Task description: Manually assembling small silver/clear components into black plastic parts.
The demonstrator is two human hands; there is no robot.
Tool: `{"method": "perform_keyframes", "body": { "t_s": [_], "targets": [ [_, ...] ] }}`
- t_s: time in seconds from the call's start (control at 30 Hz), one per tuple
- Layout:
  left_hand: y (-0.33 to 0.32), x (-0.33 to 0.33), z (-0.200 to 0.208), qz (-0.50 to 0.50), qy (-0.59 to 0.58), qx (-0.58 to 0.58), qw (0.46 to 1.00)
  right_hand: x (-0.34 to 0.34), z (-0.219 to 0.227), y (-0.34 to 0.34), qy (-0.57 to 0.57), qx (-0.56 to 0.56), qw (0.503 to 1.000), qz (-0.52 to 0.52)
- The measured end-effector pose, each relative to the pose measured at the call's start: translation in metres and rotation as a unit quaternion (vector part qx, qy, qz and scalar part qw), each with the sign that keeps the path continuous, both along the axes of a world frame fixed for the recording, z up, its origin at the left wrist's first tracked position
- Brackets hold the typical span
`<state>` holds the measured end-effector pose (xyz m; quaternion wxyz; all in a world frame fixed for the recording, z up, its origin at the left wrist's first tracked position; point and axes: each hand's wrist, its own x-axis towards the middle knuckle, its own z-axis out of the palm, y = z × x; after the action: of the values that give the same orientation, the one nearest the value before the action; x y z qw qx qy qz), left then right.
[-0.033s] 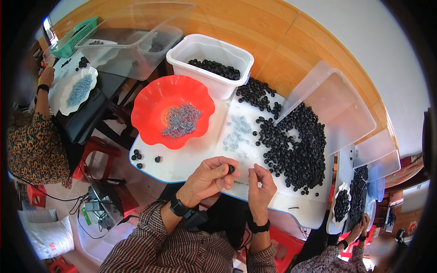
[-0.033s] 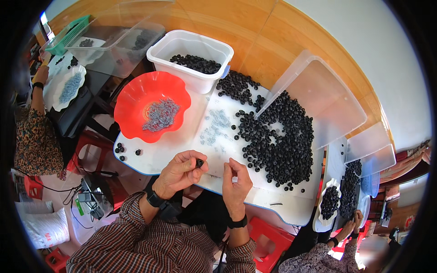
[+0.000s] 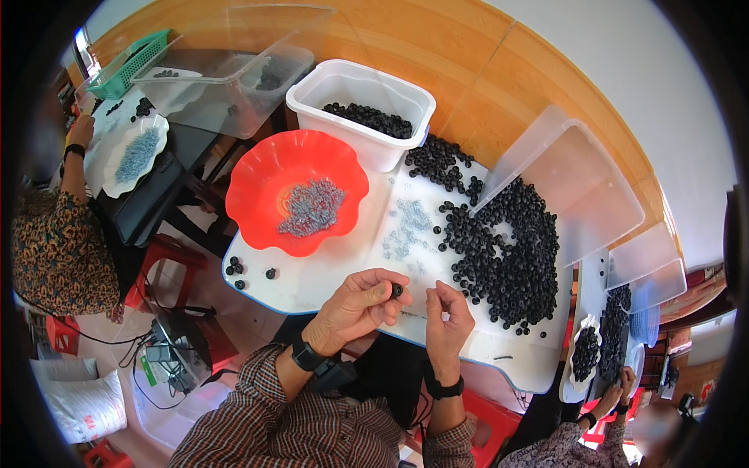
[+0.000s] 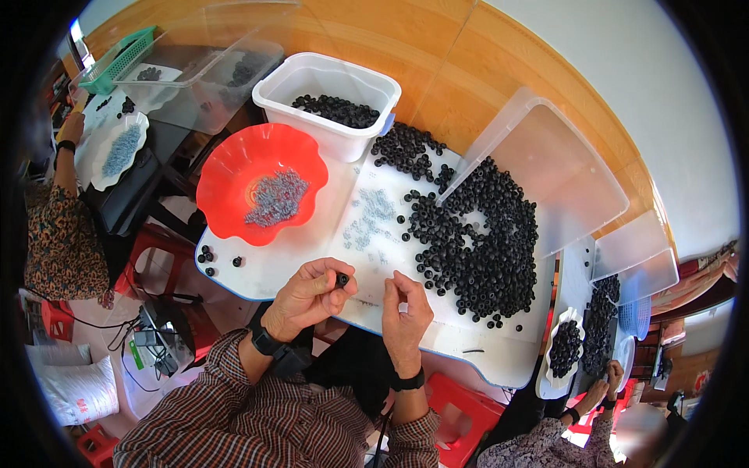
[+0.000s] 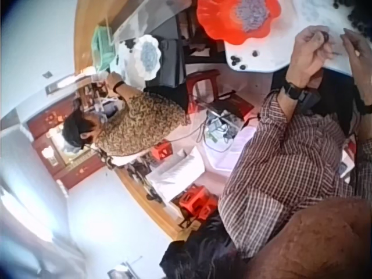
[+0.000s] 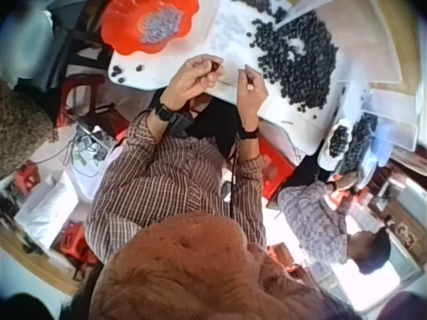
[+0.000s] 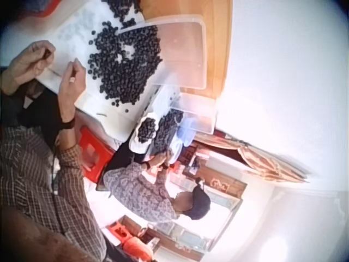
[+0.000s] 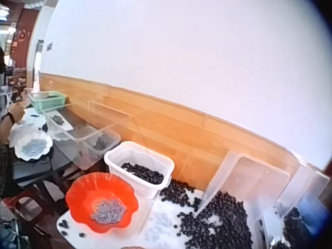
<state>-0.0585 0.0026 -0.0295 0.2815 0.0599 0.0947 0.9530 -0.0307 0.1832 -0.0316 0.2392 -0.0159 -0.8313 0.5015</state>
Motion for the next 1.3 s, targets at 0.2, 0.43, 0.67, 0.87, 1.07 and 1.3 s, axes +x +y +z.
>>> {"method": "perform_keyframes", "body": {
  "t_s": [0.2, 0.43, 0.67, 0.87, 1.07, 1.3],
  "targets": [
    [-0.003, -0.006, 0.009, 0.034, 0.035, -0.105, 0.993, -0.008, -0.019, 0.009, -0.009, -0.018, 1.0, -0.001],
    [0.003, -0.024, 0.04, 0.101, 0.017, -0.216, 0.971, -0.011, -0.02, 0.007, 0.001, 0.008, 1.0, 0.004],
    [0.014, -0.063, 0.063, 0.133, -0.006, -0.233, 0.963, -0.006, -0.015, 0.005, -0.008, 0.02, 1.0, 0.008],
    [0.019, -0.131, 0.073, 0.228, -0.007, -0.228, 0.947, -0.007, -0.024, 0.009, 0.036, 0.013, 0.999, 0.012],
    [0.02, -0.168, 0.077, 0.31, 0.003, -0.276, 0.91, -0.008, -0.012, 0.003, 0.025, 0.009, 1.0, 0.014],
    [0.026, -0.109, 0.062, 0.235, 0.105, -0.446, 0.857, -0.007, -0.01, 0.007, 0.033, 0.023, 0.999, -0.001]
  ]
}}
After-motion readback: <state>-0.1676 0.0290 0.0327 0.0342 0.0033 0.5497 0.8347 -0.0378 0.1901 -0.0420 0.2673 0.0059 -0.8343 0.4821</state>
